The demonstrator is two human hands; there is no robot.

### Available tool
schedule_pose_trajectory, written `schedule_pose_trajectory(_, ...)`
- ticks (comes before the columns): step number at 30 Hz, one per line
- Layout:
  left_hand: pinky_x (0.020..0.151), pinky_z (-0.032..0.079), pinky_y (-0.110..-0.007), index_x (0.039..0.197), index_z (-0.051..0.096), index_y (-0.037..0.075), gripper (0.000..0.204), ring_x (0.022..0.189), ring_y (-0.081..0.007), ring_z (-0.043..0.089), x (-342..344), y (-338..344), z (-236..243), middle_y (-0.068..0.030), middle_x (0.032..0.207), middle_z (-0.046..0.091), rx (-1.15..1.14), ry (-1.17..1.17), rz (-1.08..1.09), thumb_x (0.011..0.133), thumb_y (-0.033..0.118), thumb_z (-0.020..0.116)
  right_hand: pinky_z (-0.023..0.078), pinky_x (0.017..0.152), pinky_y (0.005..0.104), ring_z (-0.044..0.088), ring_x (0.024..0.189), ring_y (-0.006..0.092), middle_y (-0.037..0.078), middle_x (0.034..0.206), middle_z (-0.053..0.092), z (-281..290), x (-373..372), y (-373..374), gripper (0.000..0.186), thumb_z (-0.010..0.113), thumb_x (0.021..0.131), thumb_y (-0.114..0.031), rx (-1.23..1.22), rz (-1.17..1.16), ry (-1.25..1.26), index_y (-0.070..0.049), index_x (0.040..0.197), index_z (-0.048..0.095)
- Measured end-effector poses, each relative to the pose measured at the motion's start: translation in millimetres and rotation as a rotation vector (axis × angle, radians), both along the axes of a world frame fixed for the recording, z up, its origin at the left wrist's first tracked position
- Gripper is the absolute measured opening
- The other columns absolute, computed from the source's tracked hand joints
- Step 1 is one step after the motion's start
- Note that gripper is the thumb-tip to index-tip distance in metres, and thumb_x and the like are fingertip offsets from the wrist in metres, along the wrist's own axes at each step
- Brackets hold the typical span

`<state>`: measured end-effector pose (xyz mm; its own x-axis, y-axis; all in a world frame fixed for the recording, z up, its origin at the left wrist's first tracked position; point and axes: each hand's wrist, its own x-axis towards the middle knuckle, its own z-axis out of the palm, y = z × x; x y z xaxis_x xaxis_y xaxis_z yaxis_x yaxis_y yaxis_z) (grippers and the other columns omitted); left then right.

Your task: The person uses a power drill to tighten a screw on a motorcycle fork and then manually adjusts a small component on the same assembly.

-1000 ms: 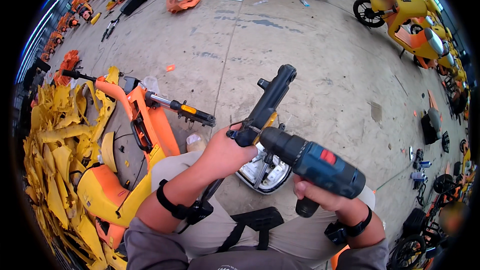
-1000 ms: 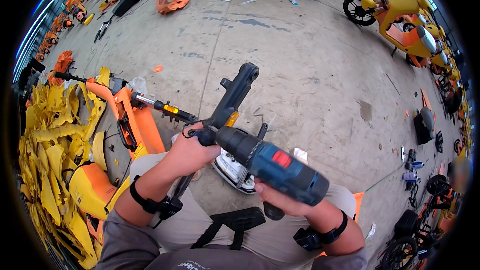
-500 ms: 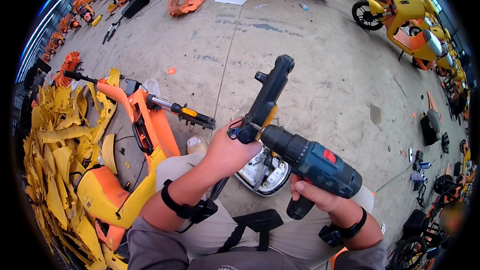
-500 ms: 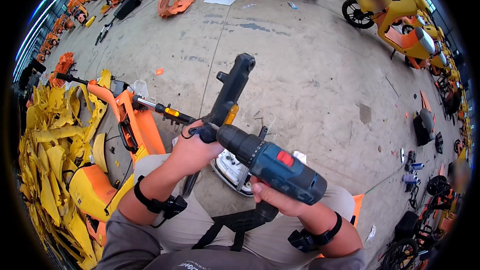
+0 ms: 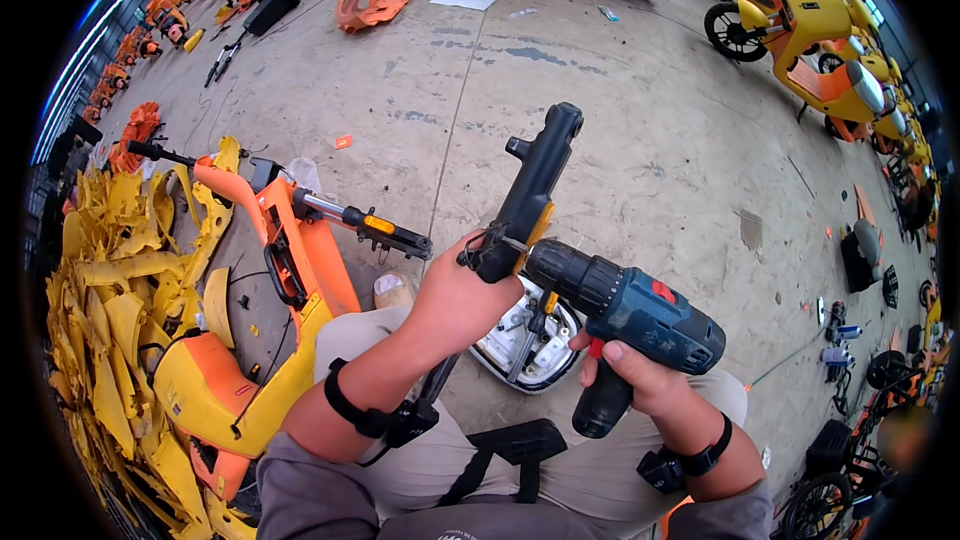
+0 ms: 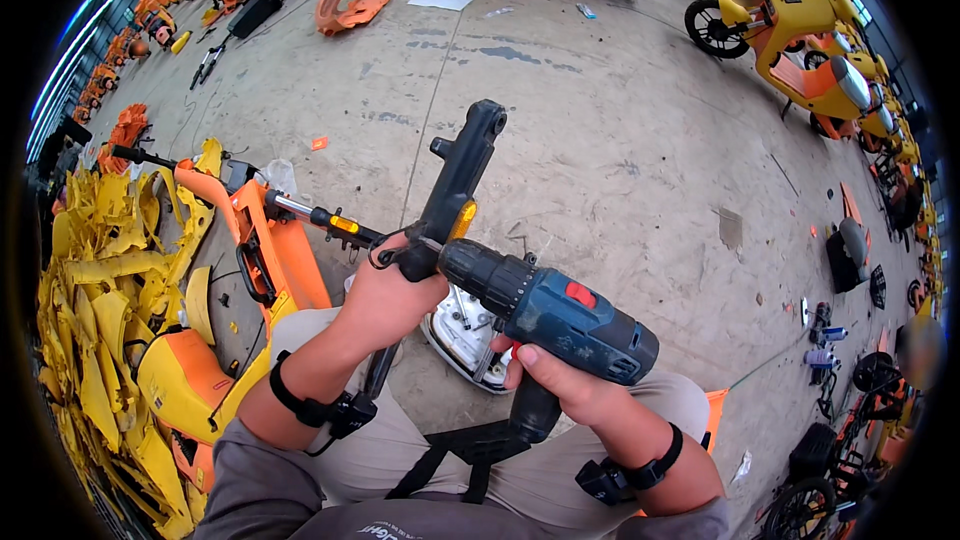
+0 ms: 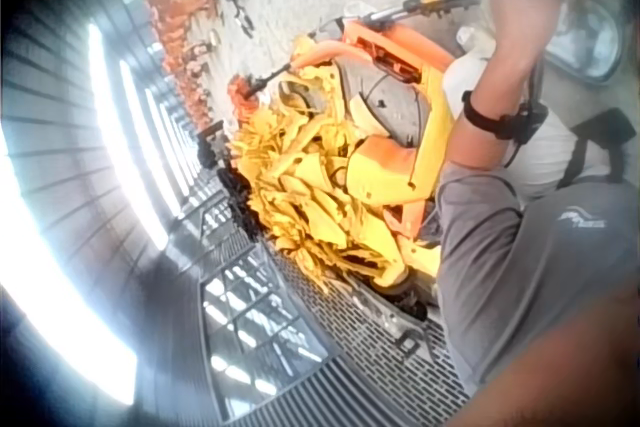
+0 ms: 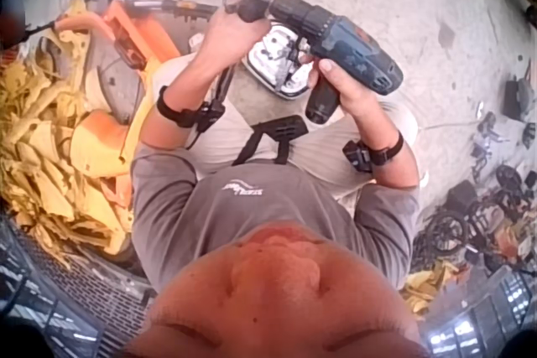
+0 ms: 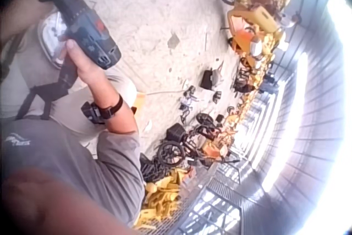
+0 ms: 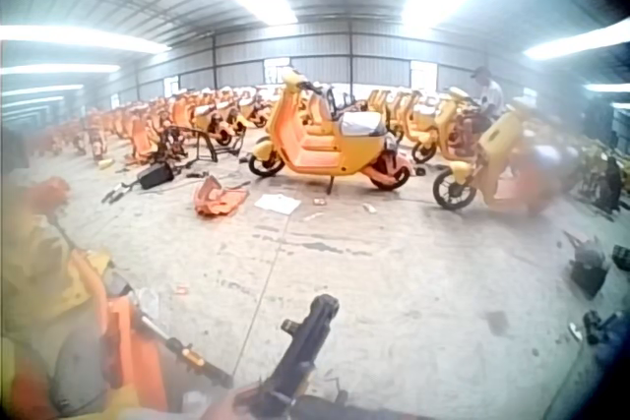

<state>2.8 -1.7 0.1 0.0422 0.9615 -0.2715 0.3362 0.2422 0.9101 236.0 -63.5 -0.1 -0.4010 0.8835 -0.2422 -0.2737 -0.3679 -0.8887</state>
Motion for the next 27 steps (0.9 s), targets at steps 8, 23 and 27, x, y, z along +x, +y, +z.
schedule_pose_trajectory(8, 0.070, 0.049, -0.029, 0.106, 0.064, 0.003, 0.029, 0.071, -0.0108, 0.058, -2, -4, 0, -0.0036, 0.079, 0.065, -0.057, -0.038, -0.035, 0.078, 0.011, 0.066, 0.053, 0.068, 0.0300, 0.064, 0.073, 0.0145, 0.010, 0.098, 0.066, 0, 12, 8, 0.040, 0.067, 0.092, -0.017, 0.172, 0.293, -0.035, -0.001, 0.127, 0.055)
schedule_pose_trajectory(23, 0.068, 0.049, -0.030, 0.104, 0.062, 0.002, 0.029, 0.069, -0.0136, 0.060, -6, -6, 4, -0.0055, 0.077, 0.064, -0.041, -0.113, -0.074, 0.077, 0.013, 0.066, 0.051, 0.065, 0.0286, 0.062, 0.069, 0.0126, 0.004, 0.075, 0.062, 3, 3, -2, 0.012, 0.065, 0.092, -0.012, 0.078, 0.169, -0.003, -0.003, 0.098, 0.060)
schedule_pose_trajectory(27, 0.053, 0.045, -0.027, 0.092, 0.061, 0.004, 0.021, 0.058, -0.0099, 0.057, -8, -6, -3, -0.0019, 0.067, 0.061, -0.008, -0.093, -0.049, 0.083, 0.020, 0.070, 0.054, 0.067, 0.0337, 0.062, 0.067, 0.0149, 0.007, 0.081, 0.064, -2, 11, 1, 0.050, 0.070, 0.087, -0.014, 0.103, 0.161, -0.069, -0.003, 0.130, 0.049)
